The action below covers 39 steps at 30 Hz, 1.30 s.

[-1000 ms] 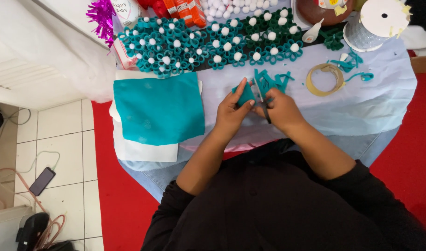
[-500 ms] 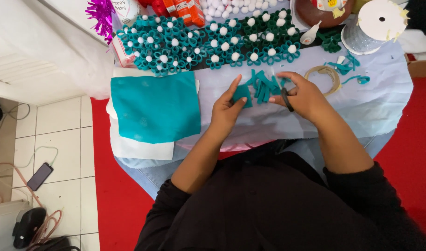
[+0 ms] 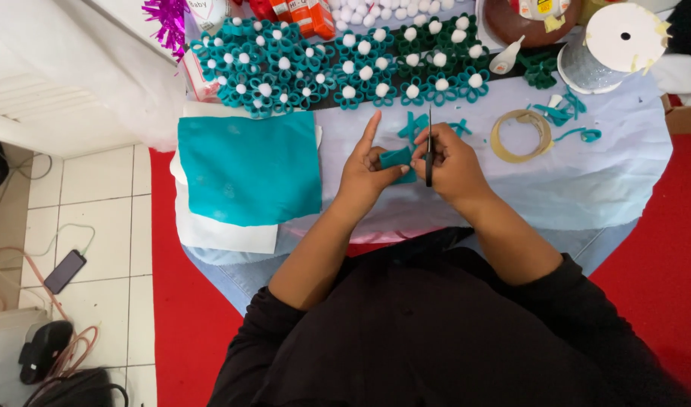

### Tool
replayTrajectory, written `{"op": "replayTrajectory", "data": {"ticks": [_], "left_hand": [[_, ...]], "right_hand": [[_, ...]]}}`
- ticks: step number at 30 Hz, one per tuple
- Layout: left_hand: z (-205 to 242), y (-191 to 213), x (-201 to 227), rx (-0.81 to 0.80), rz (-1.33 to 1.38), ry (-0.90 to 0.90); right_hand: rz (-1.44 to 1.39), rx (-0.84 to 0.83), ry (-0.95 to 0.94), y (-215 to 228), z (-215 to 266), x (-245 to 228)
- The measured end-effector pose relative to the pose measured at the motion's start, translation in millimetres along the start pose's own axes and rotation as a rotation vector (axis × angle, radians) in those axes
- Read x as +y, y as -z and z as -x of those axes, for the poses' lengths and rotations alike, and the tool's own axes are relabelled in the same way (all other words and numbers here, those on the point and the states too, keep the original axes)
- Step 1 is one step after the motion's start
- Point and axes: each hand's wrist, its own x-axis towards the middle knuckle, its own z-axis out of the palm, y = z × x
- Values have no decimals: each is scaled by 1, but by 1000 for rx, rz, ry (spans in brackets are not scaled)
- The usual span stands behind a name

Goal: Cutting small strips of blue fabric with scissors and applying adhesive tape to them for a handicraft project.

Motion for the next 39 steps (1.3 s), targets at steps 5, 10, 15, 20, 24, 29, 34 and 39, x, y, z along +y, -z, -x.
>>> {"op": "replayTrajectory", "data": {"ticks": [5,10,15,20,24,29,34,39], "left_hand": [[-7,8,-11,2,-15,-41],[-4,8,-15,54,-124,-124],[-7,-1,-18,37,-170,-182],[-8,3,-22,8,-185,-148],[-10,3,-21,10,-262,-55],[-10,5,-17,-39,-349,-33],[-8,3,-12,-100,-357,23],[1,-8,18,-55,-171,128]], "right_hand": [[-104,-4,14,1,-4,-6],[-87,13,30,5,-8,-9],[-130,-14,41,9,-15,-4],[-44,-34,99,11,-25,-6],[35,-25,68,11,-28,-5],[144,61,71,14,-21,10],[122,115,117,17,-16,12],[32,192,142,29,-19,11]]}}
